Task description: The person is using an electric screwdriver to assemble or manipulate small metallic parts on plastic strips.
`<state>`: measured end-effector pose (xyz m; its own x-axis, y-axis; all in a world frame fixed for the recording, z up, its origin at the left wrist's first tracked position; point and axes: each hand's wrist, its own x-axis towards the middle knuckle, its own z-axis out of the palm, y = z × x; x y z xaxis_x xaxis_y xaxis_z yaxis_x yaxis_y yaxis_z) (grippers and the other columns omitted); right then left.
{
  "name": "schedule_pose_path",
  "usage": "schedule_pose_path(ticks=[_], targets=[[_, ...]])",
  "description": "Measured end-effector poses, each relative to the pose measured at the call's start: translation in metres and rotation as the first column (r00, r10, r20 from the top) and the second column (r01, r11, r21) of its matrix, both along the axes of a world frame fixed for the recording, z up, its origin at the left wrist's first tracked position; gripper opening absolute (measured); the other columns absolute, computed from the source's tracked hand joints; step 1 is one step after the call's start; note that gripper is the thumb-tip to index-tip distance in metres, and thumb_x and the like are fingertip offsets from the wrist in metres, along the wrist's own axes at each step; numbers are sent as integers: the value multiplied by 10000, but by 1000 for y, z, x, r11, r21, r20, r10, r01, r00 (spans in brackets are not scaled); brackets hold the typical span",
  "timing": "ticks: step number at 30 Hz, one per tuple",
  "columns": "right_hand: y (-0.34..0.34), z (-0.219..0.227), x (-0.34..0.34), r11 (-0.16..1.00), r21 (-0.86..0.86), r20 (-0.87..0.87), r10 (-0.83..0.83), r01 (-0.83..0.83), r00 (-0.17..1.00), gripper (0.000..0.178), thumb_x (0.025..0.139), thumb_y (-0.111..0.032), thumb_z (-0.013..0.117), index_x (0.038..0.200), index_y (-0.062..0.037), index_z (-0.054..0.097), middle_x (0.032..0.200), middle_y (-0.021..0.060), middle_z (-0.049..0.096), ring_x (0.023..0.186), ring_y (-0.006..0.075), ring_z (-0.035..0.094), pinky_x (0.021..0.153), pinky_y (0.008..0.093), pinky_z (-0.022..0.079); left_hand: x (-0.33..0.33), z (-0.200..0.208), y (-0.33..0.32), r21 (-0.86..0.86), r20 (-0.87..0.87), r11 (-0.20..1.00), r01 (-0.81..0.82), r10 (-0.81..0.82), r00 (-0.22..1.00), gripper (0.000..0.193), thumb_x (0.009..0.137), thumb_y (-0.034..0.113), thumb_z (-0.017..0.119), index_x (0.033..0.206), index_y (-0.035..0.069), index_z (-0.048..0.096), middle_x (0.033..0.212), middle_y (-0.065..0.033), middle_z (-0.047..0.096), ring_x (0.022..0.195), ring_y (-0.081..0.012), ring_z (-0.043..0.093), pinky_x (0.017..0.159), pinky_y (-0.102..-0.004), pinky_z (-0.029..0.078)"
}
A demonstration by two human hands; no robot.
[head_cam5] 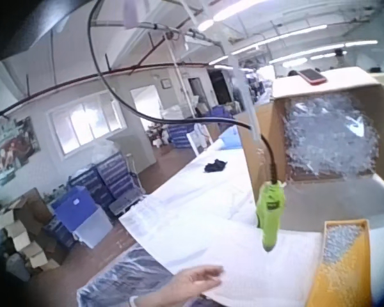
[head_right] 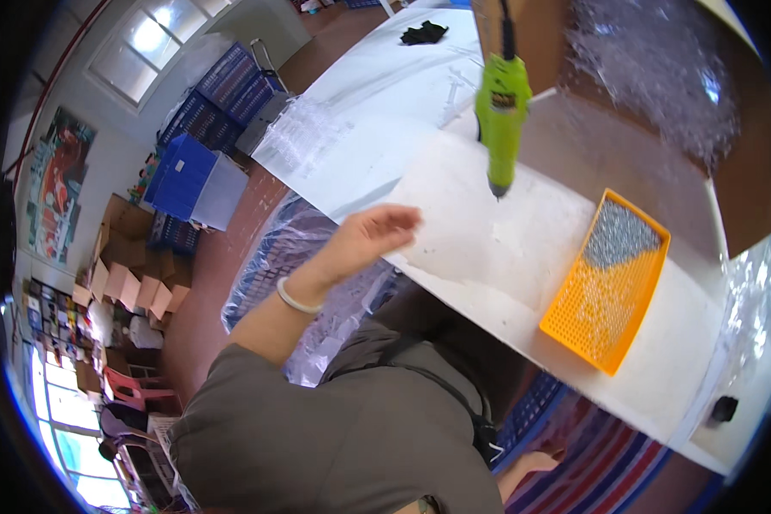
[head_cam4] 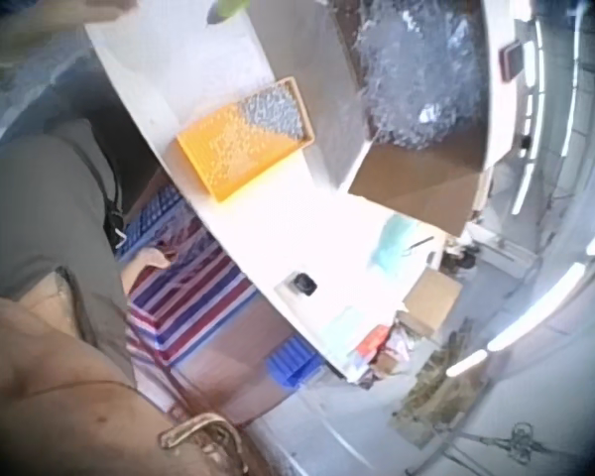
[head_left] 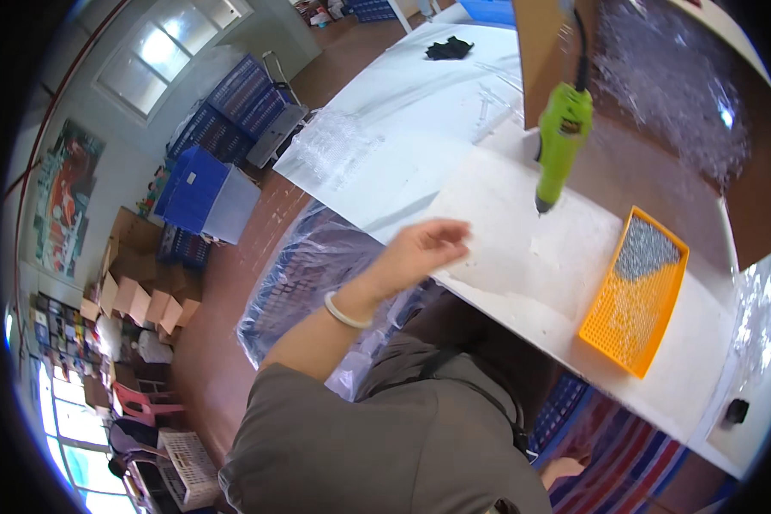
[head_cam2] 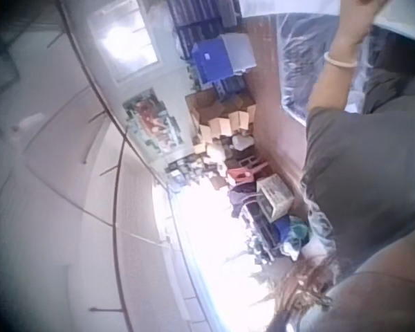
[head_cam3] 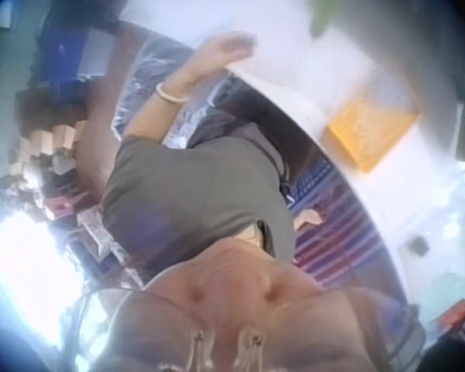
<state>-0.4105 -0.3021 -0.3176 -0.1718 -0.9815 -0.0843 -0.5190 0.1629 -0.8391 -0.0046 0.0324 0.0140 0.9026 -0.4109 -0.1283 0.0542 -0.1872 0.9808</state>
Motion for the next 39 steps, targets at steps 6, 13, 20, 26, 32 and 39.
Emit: schedule_pose_path(ticks=[6,13,20,26,32,39], targets=[[34,200,102,903,-254,279,411,-346,868,254,982,-179,492,854,2,615,663,35,507,548,131,443,497,242,349,103,-40,130,372,774,671,-642,158,614,342,810,241,747,1063,26,664,1095,-127,668,1020,-270,625,890,-359,480],[61,305,252,395,-725,236,912,-565,334,409,941,-264,557,1233,17,499,1079,131,568,969,224,542,845,339,421,167,-71,182,417,820,577,-702,95,565,322,783,223,740,1027,32,656,1101,-145,646,1040,-339,584,917,-408,455],[91,363,397,157,-599,334,940,-785,-67,838,833,-384,708,1474,-51,284,1407,175,445,1322,295,433,1081,441,338,173,-82,188,450,772,532,-717,170,612,289,810,154,690,1078,49,658,1135,-148,652,1052,-341,581,929,-417,453],[94,351,401,78,-466,389,913,-882,-125,499,846,84,621,1312,-4,467,1233,108,572,1160,198,562,1043,347,413,146,-92,179,293,798,697,-654,199,569,259,798,82,673,1056,62,666,1086,-119,671,1008,-324,592,895,-402,472],[98,360,358,123,-575,372,920,-809,-125,497,773,-78,718,1203,-12,478,1100,141,569,945,211,606,859,346,507,85,-93,85,264,810,953,-150,-135,571,229,804,58,649,1032,46,671,1065,-116,674,1001,-306,600,886,-397,491],[101,406,317,369,-623,484,874,-689,30,396,825,-64,653,1174,4,480,851,159,620,683,190,589,557,269,466,18,-74,-25,299,810,937,183,-350,471,258,804,36,619,1056,62,665,1111,-115,656,1031,-292,601,904,-387,493]])
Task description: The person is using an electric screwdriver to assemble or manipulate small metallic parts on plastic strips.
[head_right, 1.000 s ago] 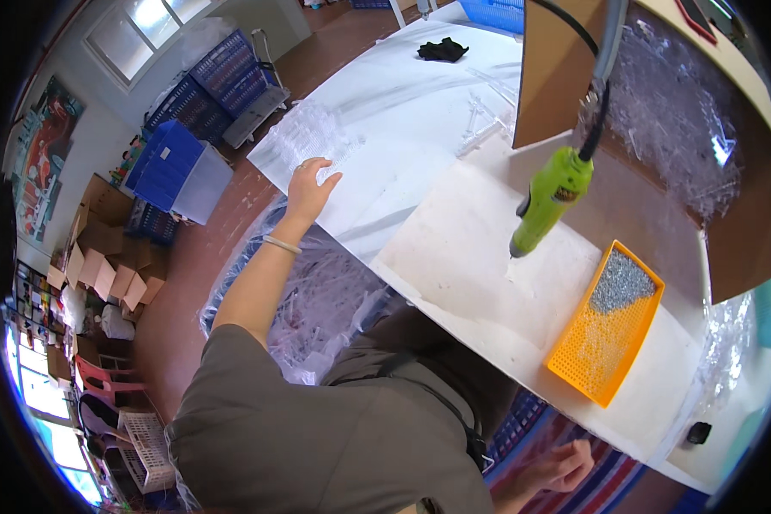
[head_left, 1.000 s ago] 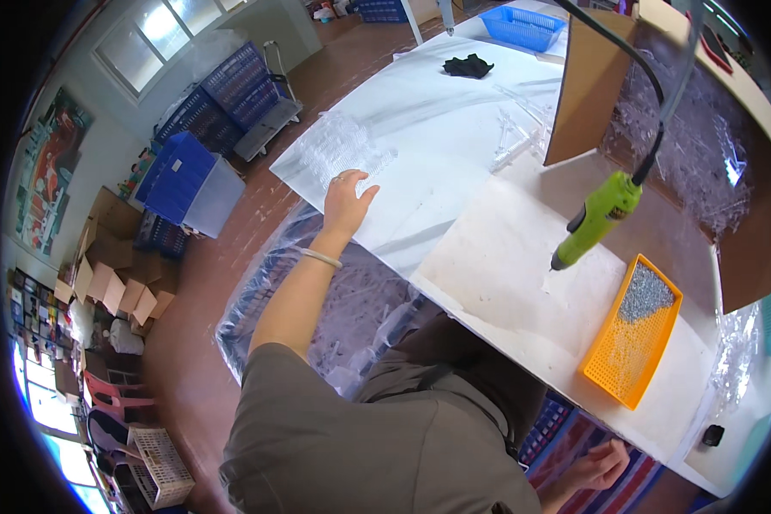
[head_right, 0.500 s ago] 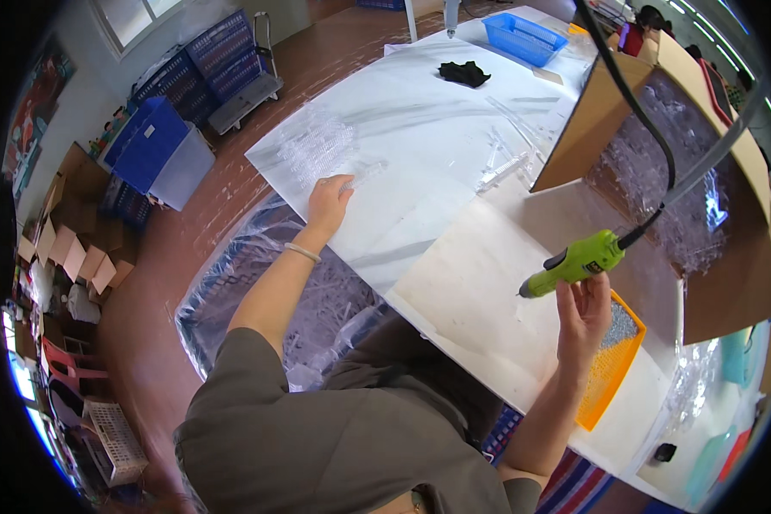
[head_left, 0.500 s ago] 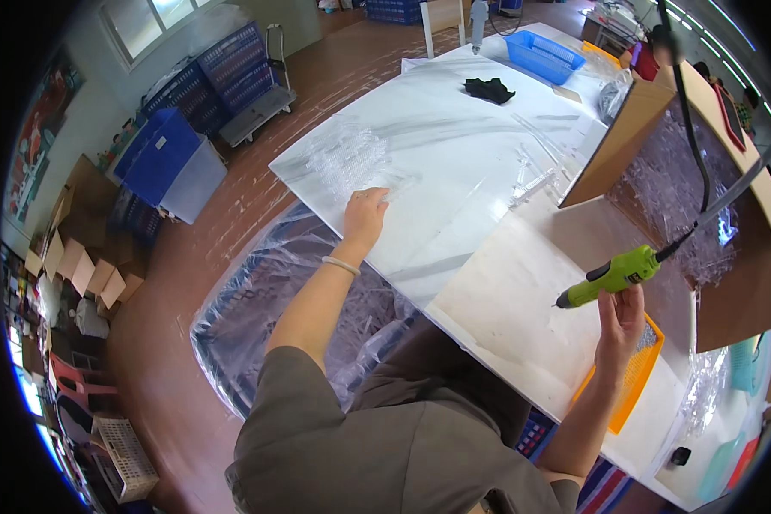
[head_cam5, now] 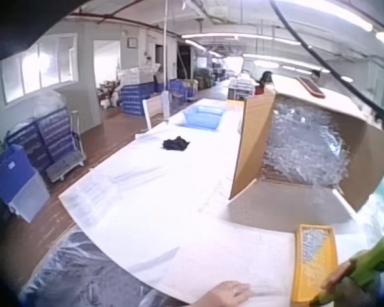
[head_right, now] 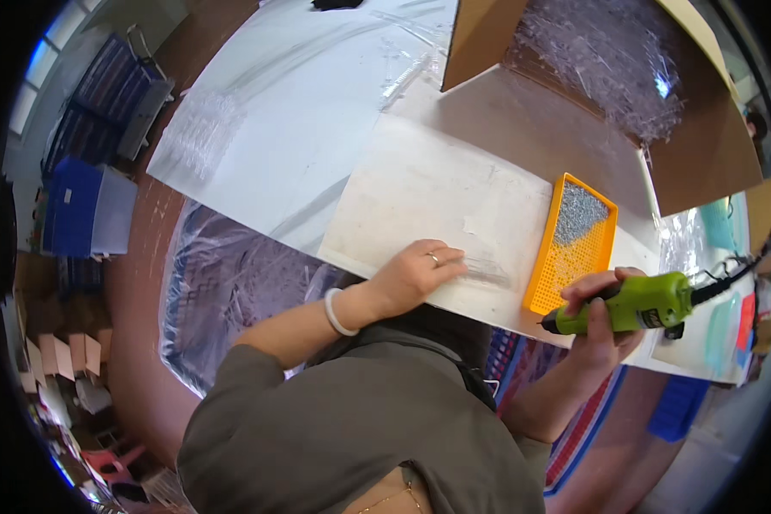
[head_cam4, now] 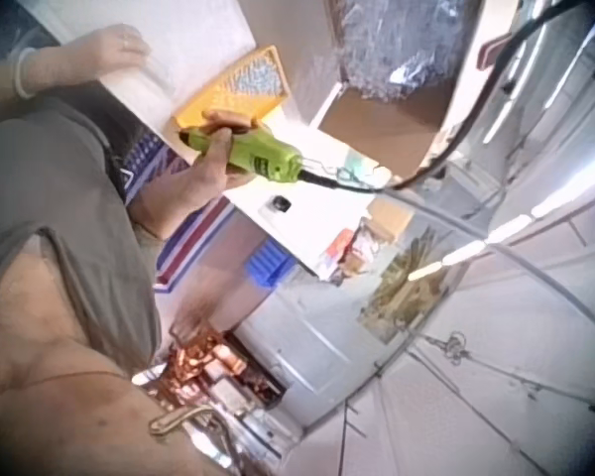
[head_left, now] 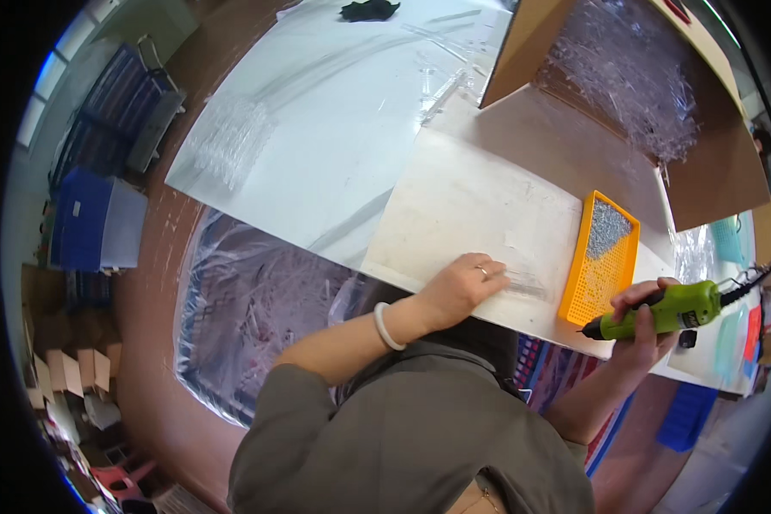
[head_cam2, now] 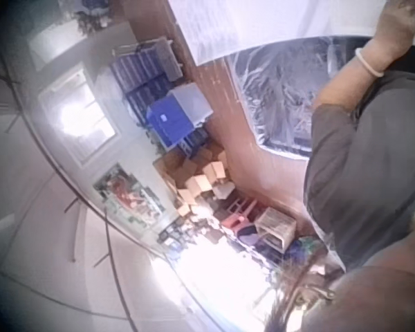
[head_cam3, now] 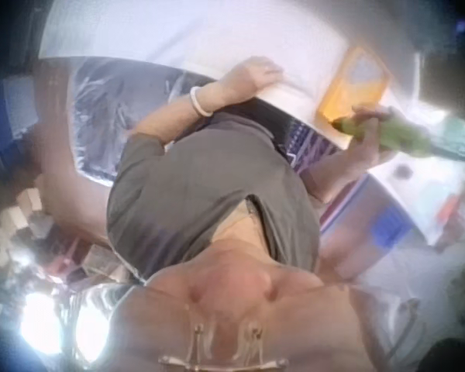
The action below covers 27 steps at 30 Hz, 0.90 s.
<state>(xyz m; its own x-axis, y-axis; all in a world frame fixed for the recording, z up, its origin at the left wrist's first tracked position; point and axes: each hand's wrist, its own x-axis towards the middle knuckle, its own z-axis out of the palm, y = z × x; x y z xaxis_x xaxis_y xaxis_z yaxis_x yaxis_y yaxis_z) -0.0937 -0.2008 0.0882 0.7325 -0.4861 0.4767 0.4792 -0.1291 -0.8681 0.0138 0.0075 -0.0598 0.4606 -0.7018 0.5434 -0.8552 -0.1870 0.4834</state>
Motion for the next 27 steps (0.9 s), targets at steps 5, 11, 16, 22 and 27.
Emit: schedule_pose_path(ticks=[5,11,16,22,27], targets=[[-40,-19,-39,988,-46,-160,-153,147,975,394,744,4,652,1113,1,513,793,87,537,646,152,497,607,249,413,4,27,-1,93,-136,989,117,-104,985,515,716,282,778,1171,89,631,1308,-161,537,1223,-326,484,1038,-458,377],[-37,-27,-45,986,-77,-177,-163,151,971,313,739,79,621,1017,-10,508,842,86,492,641,145,491,605,243,416,129,82,131,-26,272,710,-704,683,678,477,726,275,803,1116,48,645,1163,-133,619,1106,-325,542,973,-431,410],[-28,-37,-26,999,47,-259,-10,23,966,245,818,82,576,1018,-28,488,895,94,506,669,130,500,632,233,421,186,87,261,216,249,422,-880,848,468,521,753,332,778,1156,31,640,1143,-183,634,1075,-353,559,947,-422,439],[-12,-30,-14,994,110,-263,51,-23,963,235,793,89,584,979,-16,485,886,155,575,623,169,566,591,246,483,206,57,272,303,212,339,-891,887,409,566,750,394,766,1168,37,633,1123,-180,639,1082,-362,555,937,-425,449],[-15,-30,-15,998,61,-274,41,-25,961,231,797,80,590,982,-11,485,834,152,585,613,170,574,567,239,487,204,47,267,285,258,300,-910,890,375,553,759,365,766,1179,36,620,1135,-185,642,1097,-358,560,928,-419,458]])
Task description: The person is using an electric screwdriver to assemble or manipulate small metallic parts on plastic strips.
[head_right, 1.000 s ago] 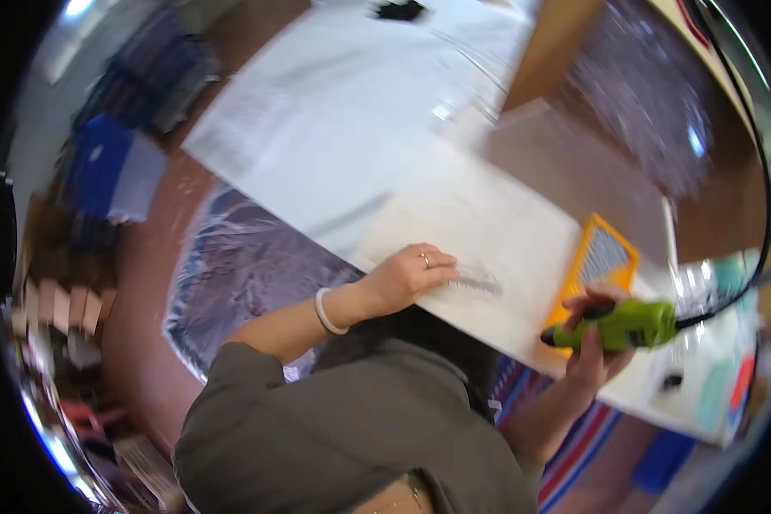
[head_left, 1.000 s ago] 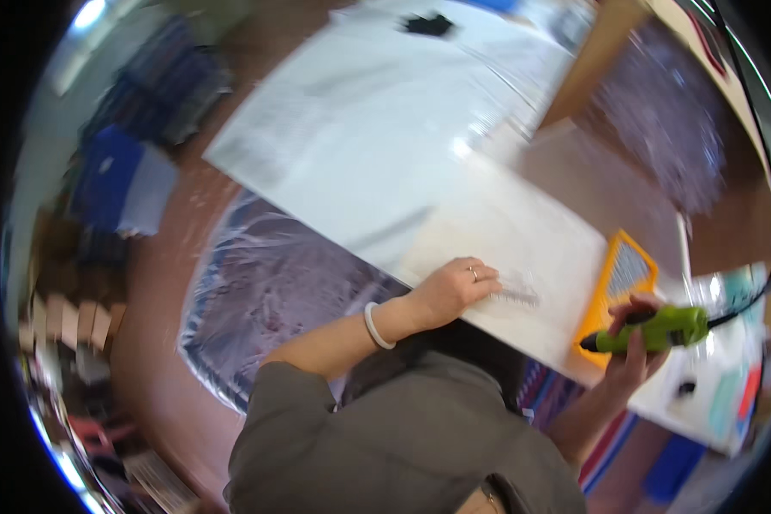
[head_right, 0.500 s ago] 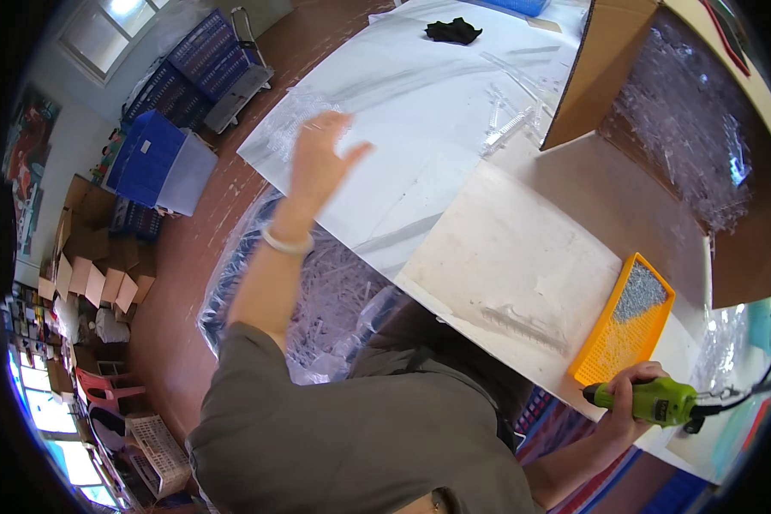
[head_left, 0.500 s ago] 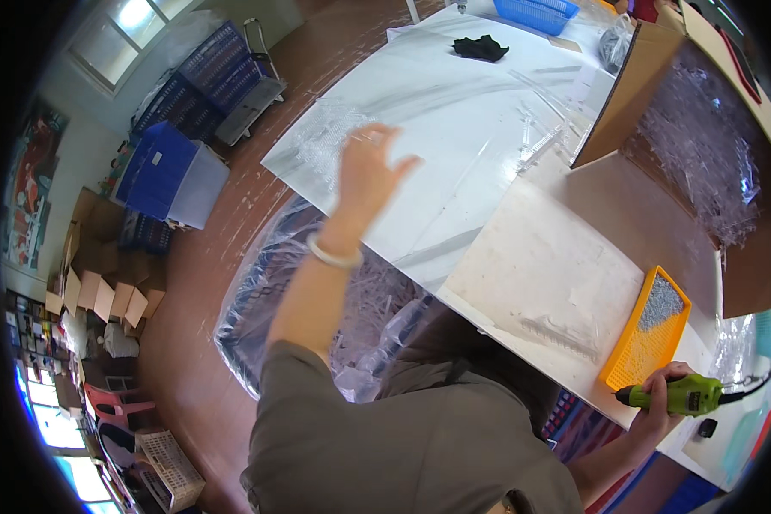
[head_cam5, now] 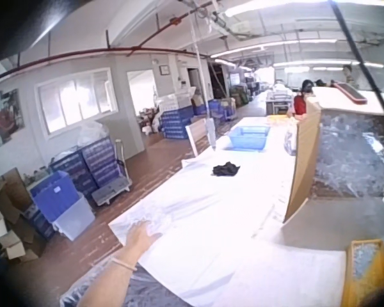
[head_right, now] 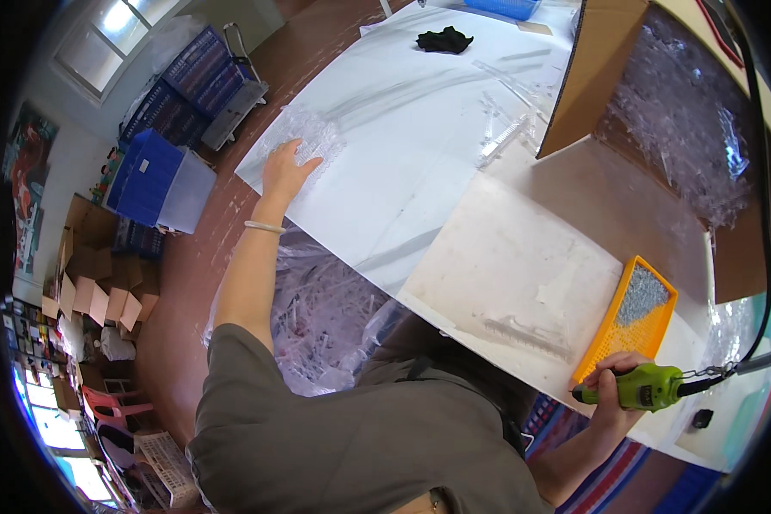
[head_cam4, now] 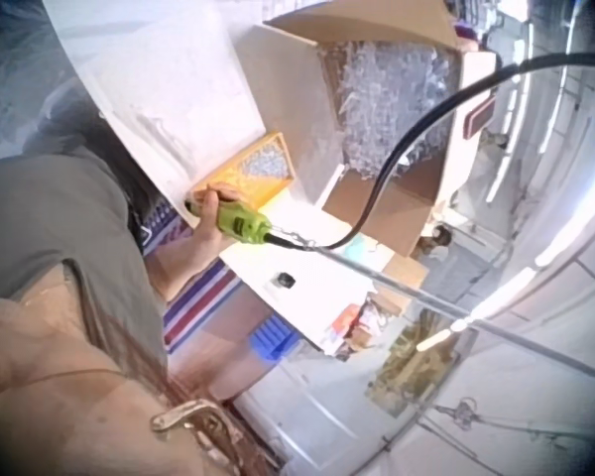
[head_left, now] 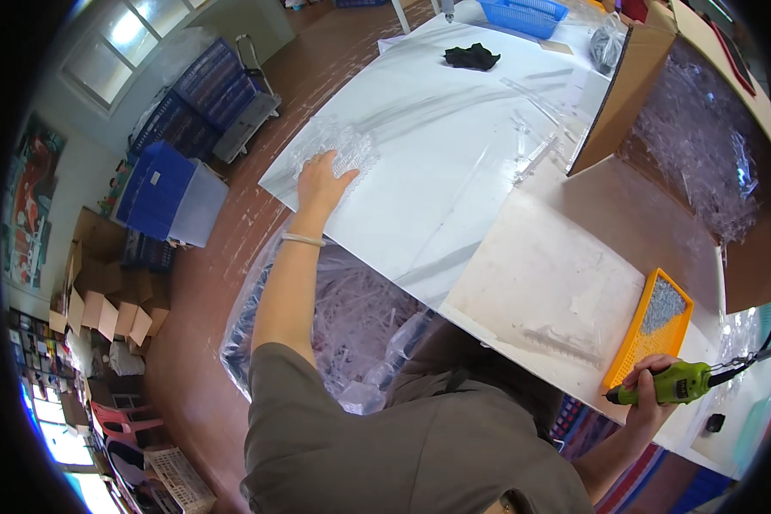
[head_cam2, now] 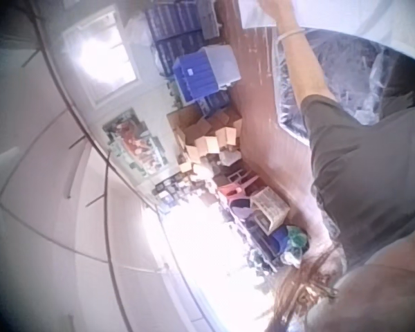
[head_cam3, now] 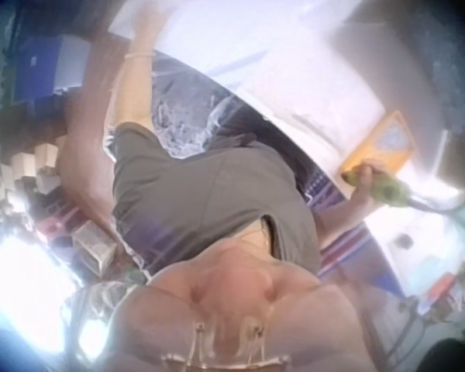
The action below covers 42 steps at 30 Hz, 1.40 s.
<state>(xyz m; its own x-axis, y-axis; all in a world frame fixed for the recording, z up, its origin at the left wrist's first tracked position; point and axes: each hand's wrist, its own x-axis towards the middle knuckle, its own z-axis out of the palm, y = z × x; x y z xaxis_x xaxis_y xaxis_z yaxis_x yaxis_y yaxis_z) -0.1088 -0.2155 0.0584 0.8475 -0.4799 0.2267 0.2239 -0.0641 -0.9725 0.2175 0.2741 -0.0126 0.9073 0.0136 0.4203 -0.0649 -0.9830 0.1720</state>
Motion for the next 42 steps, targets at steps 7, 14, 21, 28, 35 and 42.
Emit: schedule_pose_path(ticks=[7,14,21,28,35,42], targets=[[4,-2,7,999,51,1,12,-12,1000,254,806,74,611,1007,-17,484,831,148,589,604,168,579,563,245,498,11,-19,7,-302,-65,953,2,-23,998,518,768,261,771,1202,63,566,1070,-209,676,1017,-360,640,880,-417,492],[9,-1,10,999,34,-13,15,-15,1000,256,808,72,620,1008,-18,488,823,137,601,598,167,591,560,243,501,4,-19,15,-410,40,909,68,-56,998,523,764,179,767,1234,78,562,1079,-214,674,1019,-340,650,878,-402,497],[-1,2,-9,985,-30,-201,-172,170,964,302,774,70,649,1026,-18,508,822,106,596,611,151,584,576,243,501,2,-18,-40,-428,112,881,202,-170,979,488,791,175,756,1231,63,579,1077,-175,681,1025,-296,647,887,-375,493],[-1,-10,15,989,33,53,-146,144,988,325,724,71,681,1003,-36,554,811,59,577,692,122,565,631,234,485,-93,12,-184,-581,-54,671,460,-596,801,461,802,55,733,1239,48,587,1048,-140,681,970,-216,643,865,-326,498],[-13,4,7,870,-114,98,-470,479,877,189,788,82,670,916,-29,587,782,41,597,640,94,585,597,222,488,-134,-36,-305,-717,-96,339,609,-914,395,478,777,48,747,1230,49,595,1096,-140,663,1015,-237,637,875,-330,503],[-49,-10,-1,870,-1,101,-490,492,866,82,830,40,643,869,-6,587,738,67,626,617,123,620,586,239,511,-142,-29,-315,-550,-45,330,767,-929,368,439,768,34,740,1190,30,620,1134,-146,654,1048,-253,632,913,-334,498]])
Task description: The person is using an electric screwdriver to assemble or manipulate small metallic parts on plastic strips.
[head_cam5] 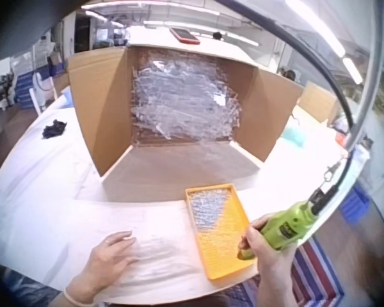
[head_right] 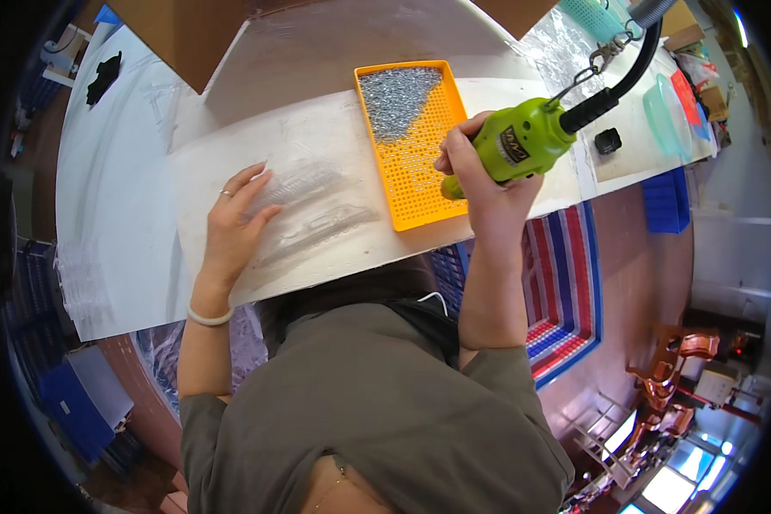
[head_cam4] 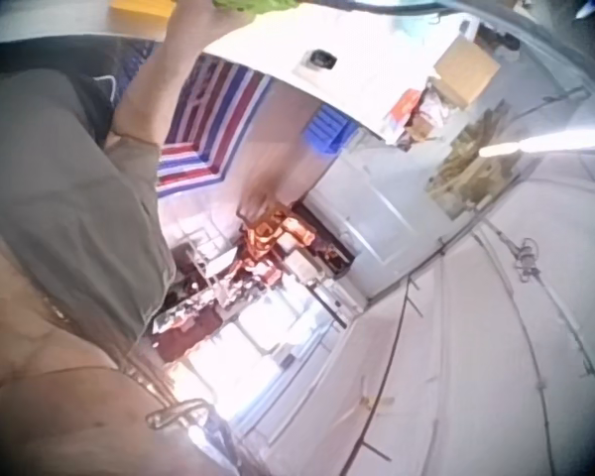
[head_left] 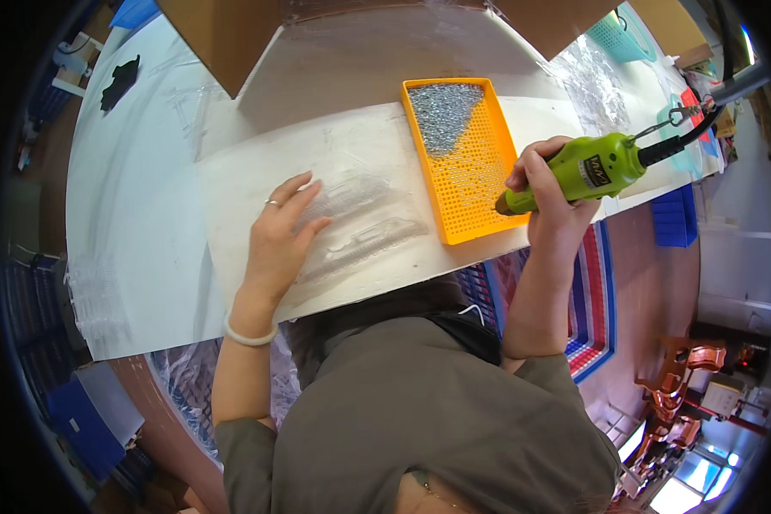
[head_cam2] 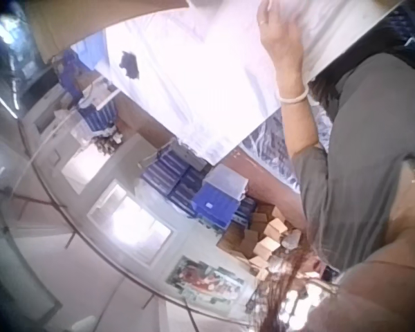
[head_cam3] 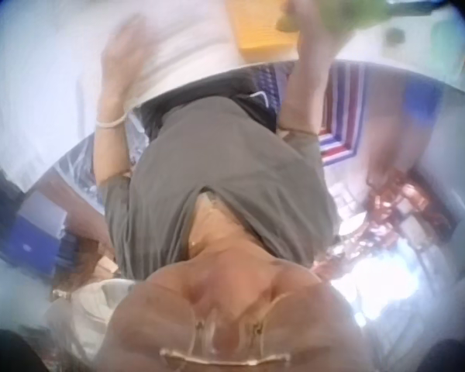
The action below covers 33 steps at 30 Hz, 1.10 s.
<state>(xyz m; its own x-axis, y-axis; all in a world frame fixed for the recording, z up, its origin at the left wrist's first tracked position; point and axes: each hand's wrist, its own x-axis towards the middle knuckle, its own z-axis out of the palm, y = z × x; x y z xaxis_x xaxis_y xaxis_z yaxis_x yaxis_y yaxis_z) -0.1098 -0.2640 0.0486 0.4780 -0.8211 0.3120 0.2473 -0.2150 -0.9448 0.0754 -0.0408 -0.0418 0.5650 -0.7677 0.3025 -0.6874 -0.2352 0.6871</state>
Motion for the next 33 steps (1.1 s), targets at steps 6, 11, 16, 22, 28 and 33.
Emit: schedule_pose_path(ticks=[6,11,16,22,28,33], targets=[[-11,-20,10,996,22,141,86,-90,986,85,836,47,635,874,-10,584,715,63,616,592,124,614,569,245,515,19,14,4,-98,-142,983,-157,142,980,384,785,23,716,1160,40,634,1138,-119,651,1052,-245,619,892,-335,496],[-14,-26,13,993,26,133,110,-114,985,78,842,37,637,878,-10,587,719,60,618,601,121,615,576,249,520,46,-10,3,31,-178,990,-136,139,974,339,793,14,688,1125,72,659,1160,-99,634,1081,-243,589,929,-361,469],[-10,-29,23,986,106,159,113,-131,981,117,821,39,637,902,-14,570,737,90,603,565,151,592,539,255,486,42,-3,10,76,-17,994,-78,80,997,310,798,39,678,1106,76,671,1217,-83,618,1179,-270,538,986,-370,443],[-2,-38,27,976,70,139,193,-204,971,119,827,52,635,891,-21,566,751,84,608,578,145,602,544,250,502,1,10,11,19,188,997,-69,64,980,288,796,27,669,1081,64,679,1243,-84,611,1217,-308,522,1052,-418,394],[4,-42,38,973,62,172,210,-223,962,126,842,69,619,903,-29,570,757,80,613,584,139,600,548,252,506,-35,10,14,54,305,999,-7,-10,952,292,778,44,711,1066,37,667,1222,-104,622,1191,-318,541,1046,-480,381],[5,-41,40,976,40,148,204,-212,968,129,845,66,621,916,-31,573,760,80,617,589,134,599,553,255,507,-60,5,14,73,213,992,104,-117,970,338,766,35,724,1099,46,664,1258,-112,610,1221,-330,526,1059,-475,374]])
